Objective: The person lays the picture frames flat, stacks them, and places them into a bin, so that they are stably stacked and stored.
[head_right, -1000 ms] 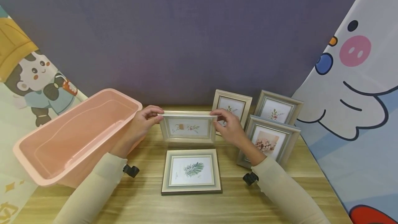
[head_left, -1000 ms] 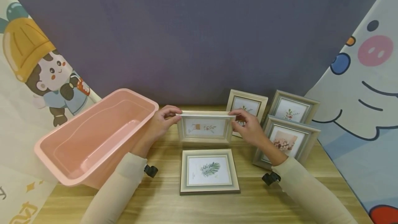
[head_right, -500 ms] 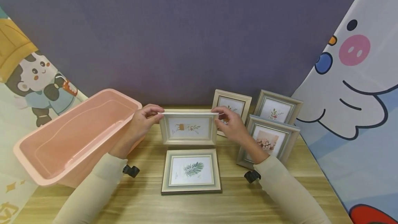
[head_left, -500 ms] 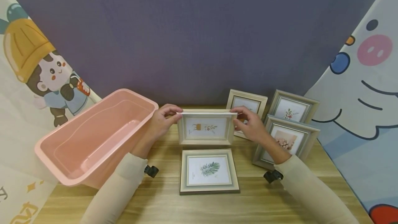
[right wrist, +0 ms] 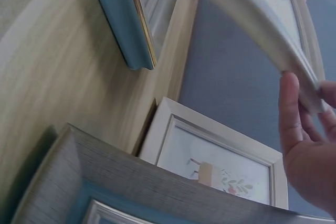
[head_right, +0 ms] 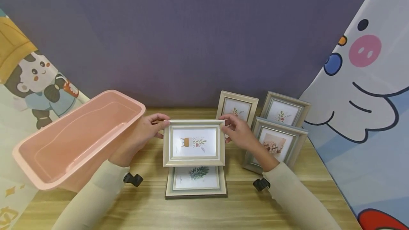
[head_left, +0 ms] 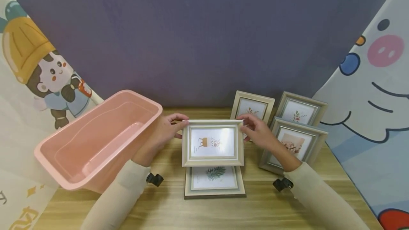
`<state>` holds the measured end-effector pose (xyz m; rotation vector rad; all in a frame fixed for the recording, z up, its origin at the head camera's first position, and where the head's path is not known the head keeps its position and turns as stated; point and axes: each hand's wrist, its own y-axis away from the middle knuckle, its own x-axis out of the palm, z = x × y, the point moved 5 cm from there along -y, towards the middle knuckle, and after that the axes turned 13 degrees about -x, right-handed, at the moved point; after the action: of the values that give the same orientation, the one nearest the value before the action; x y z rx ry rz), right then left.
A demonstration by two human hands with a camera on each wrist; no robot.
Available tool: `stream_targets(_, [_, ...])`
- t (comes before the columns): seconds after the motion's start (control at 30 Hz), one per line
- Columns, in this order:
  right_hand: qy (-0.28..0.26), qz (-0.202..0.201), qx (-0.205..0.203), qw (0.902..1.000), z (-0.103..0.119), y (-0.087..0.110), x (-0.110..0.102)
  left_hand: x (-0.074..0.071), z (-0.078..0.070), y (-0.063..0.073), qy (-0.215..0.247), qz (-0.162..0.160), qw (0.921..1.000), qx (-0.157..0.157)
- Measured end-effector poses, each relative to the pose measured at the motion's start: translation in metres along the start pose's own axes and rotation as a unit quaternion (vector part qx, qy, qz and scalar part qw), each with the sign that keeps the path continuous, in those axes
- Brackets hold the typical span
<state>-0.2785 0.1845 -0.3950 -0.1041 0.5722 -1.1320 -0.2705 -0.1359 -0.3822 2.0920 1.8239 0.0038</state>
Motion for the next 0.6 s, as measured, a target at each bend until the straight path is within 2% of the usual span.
stream_targets(0.13, [0.000, 0.031, 0.042, 0.9987, -0.007, 0.005, 0.004, 0.003, 0.013, 0.000, 0.005, 0.021, 0.9983, -0.055])
stream_targets(0.23, [0.000, 0.053, 0.067, 0.9963, -0.013, 0.008, 0.009, 0.004, 0.022, -0.001, 0.006, 0.035, 0.9959, -0.084])
stream_targets(0.5, [-0.008, 0.065, 0.127, 0.9897, -0.027, 0.021, 0.022, 0.013, 0.047, -0.002, -0.010, 0.072, 0.9914, -0.109])
stream_targets(0.6, [-0.008, 0.073, 0.146, 0.9865, -0.032, 0.026, 0.027, 0.017, 0.058, -0.001, -0.010, 0.079, 0.9885, -0.129])
